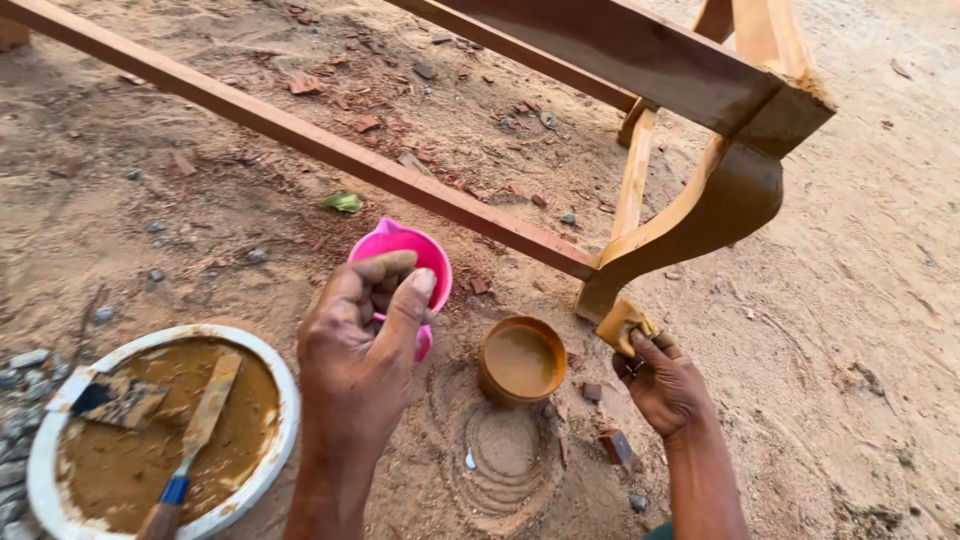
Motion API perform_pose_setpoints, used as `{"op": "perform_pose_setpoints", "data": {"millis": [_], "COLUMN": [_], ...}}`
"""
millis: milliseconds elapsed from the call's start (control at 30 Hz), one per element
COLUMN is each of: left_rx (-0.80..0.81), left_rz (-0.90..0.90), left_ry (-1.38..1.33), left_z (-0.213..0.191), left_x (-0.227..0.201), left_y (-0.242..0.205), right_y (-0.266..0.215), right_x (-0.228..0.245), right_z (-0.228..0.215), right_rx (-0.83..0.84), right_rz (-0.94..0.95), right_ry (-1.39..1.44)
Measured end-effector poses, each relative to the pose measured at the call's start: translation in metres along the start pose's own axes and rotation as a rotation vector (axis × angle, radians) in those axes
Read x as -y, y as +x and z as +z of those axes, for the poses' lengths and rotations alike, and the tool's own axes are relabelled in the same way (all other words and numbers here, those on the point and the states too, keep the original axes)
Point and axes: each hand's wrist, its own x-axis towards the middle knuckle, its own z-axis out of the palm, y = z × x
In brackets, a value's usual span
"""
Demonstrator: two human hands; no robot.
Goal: Applying a finish or stain to the leg of a wooden table frame using a cloth.
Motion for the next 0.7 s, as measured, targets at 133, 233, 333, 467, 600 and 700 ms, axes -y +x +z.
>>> {"op": "perform_pose_setpoints", "data": {"millis": [133,233,333,467,600,700], "left_rx": [0.001,0.025,-0.004,-0.004,-0.008,-0.001], "left_rz": [0.004,0.159,0.153,0.205,0.234,0.150], "left_ry": [0.005,-0.159,-0.048,-0.077,-0.090,-0.111], "left_z": [-0.008,-0.011,-0.012,-0.015,-0.015,-0.017], "left_x": [0.005,0.015,0.014,0.015,0.018,0.010], "left_y": [0.000,0.001,0.002,0.003,0.004,0.004], "right_y": [-0.042,-0.075,-0.060,-0.021,-0.038,-0.043], "right_x": [0.002,-0.008,-0.035,-0.071,-0.065,-0.052], "right_z": [0.048,0.095,0.100,0.091,0.103,0.103], "right_rx": [0.151,0.176,0.283,0.444,0.429,0.318], "right_rz": [-0.042,-0.117,-0.369,-0.721,-0.811,-0.503], "right_ry": [-0.169,-0.789,-1.460,-1.965,-1.978,-1.711]}}
